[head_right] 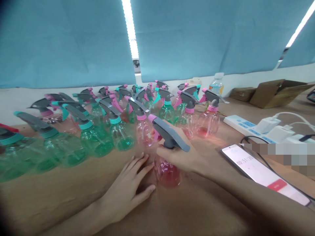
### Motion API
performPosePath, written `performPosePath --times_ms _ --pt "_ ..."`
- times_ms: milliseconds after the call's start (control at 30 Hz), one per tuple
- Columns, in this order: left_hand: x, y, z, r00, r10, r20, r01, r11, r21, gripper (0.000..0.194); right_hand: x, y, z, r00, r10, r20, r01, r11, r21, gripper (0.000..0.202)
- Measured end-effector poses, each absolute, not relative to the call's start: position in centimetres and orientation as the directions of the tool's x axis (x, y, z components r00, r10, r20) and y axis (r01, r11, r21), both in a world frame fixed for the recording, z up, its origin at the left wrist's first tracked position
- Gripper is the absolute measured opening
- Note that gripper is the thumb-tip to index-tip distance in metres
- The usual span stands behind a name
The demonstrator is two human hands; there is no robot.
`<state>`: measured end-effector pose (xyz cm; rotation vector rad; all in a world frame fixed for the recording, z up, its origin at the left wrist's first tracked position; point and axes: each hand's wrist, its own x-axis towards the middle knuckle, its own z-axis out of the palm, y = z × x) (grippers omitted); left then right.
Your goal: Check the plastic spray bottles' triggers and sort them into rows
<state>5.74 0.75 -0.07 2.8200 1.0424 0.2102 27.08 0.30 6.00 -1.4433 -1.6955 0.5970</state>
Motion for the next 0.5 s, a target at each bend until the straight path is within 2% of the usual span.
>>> performPosePath --times_ms 67,133,333,500 --pt "5.7 0.8 -0.1 0.752 0.653 0.093 0.635 -0.755 0.165 0.054 26.9 0.5 6.1 -0.057 0.966 0.250 0.510 0.244 -0.825 0.008" --pt "5.7 0.8 -0.1 0.751 0.652 0.098 0.634 -0.755 0.166 0.054 26.8 0.8 6.2 -0.084 0.968 0.236 0.464 0.248 -0.850 0.010" --pt "5.8 0.8 -0.2 0.753 0.652 0.089 0.635 -0.756 0.159 0.054 26.4 0.4 6.2 -0.004 0.967 0.255 0.460 0.229 -0.858 0.014" --pt "5.8 0.8 -0.3 0.753 0.647 0.121 0.628 -0.761 0.160 0.052 26.0 0.2 6.2 0.017 0.949 0.315 0.476 0.269 -0.837 0.007"
